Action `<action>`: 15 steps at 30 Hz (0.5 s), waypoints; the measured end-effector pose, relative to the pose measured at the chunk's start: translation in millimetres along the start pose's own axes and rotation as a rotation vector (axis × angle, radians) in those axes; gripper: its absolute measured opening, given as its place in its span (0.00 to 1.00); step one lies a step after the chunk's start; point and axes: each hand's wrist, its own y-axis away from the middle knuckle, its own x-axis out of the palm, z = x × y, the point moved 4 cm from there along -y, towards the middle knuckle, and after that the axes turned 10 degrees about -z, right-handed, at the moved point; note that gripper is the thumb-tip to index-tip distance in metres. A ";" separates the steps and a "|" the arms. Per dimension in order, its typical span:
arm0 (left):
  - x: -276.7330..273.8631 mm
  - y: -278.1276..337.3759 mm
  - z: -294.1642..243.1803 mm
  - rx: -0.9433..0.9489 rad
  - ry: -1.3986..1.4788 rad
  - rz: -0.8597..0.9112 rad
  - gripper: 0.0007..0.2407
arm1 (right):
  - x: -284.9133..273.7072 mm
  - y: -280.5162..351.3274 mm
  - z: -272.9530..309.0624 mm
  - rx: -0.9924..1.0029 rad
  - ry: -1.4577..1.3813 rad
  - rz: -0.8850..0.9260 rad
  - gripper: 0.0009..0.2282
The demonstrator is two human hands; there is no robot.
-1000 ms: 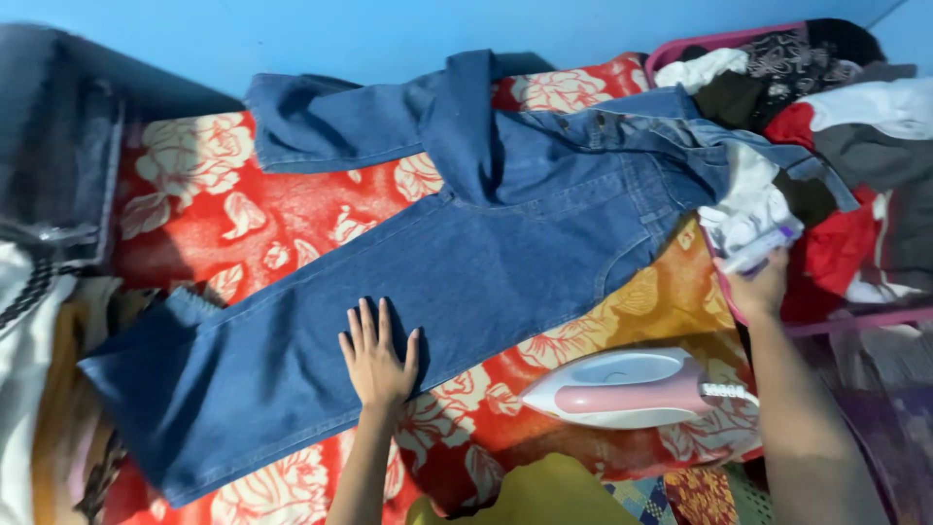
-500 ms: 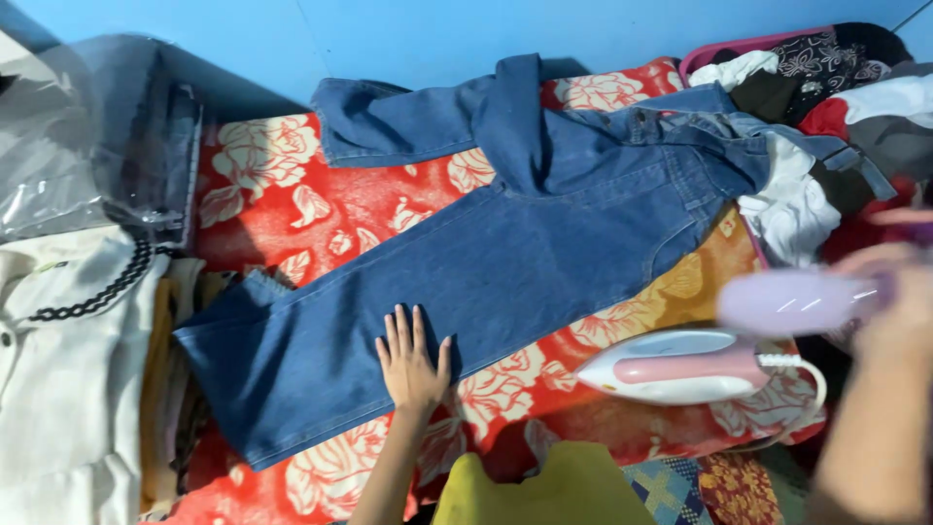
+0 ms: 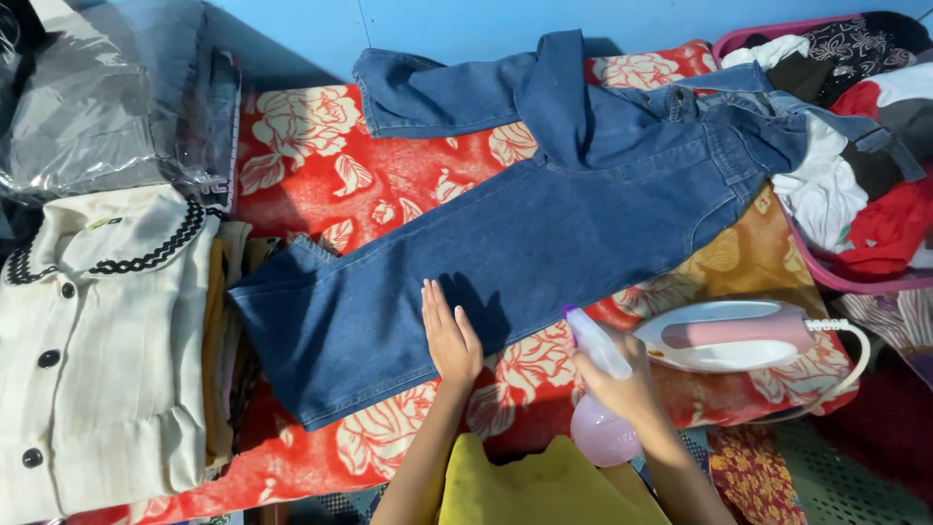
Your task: The person irons a pair of blue jeans on a floral-patterned table. They smooth the fabric, spray water on the jeans, and use a pink and white iron to press the legs. The person adjusts the jeans and continues ironing different sections.
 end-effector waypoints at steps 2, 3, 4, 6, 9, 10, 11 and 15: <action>-0.1 0.5 1.0 -0.005 0.016 -0.007 0.24 | -13.1 2.2 18.9 0.042 -0.082 0.017 0.11; 0.5 0.5 1.1 0.004 -0.004 -0.007 0.24 | -18.8 4.0 21.2 0.053 -0.103 -0.012 0.13; 1.8 0.5 0.0 0.013 -0.023 -0.006 0.24 | -25.6 5.7 23.6 0.065 -0.123 -0.043 0.14; 0.1 -0.2 -1.7 0.014 -0.008 0.000 0.24 | -41.9 10.0 11.1 0.127 -0.137 -0.042 0.15; -0.4 -1.6 -4.8 0.019 -0.005 0.014 0.24 | -59.6 16.6 -11.9 0.241 -0.197 -0.080 0.17; -0.3 -2.2 -5.9 0.021 -0.020 0.019 0.24 | -64.9 18.2 -20.6 0.291 -0.243 -0.114 0.20; -0.1 -2.2 -7.1 0.024 -0.012 0.023 0.24 | -68.6 18.5 -22.6 0.291 -0.238 -0.122 0.20; -0.9 -1.9 -7.4 0.028 -0.025 0.024 0.24 | -88.3 18.2 -32.4 0.355 -0.315 -0.300 0.07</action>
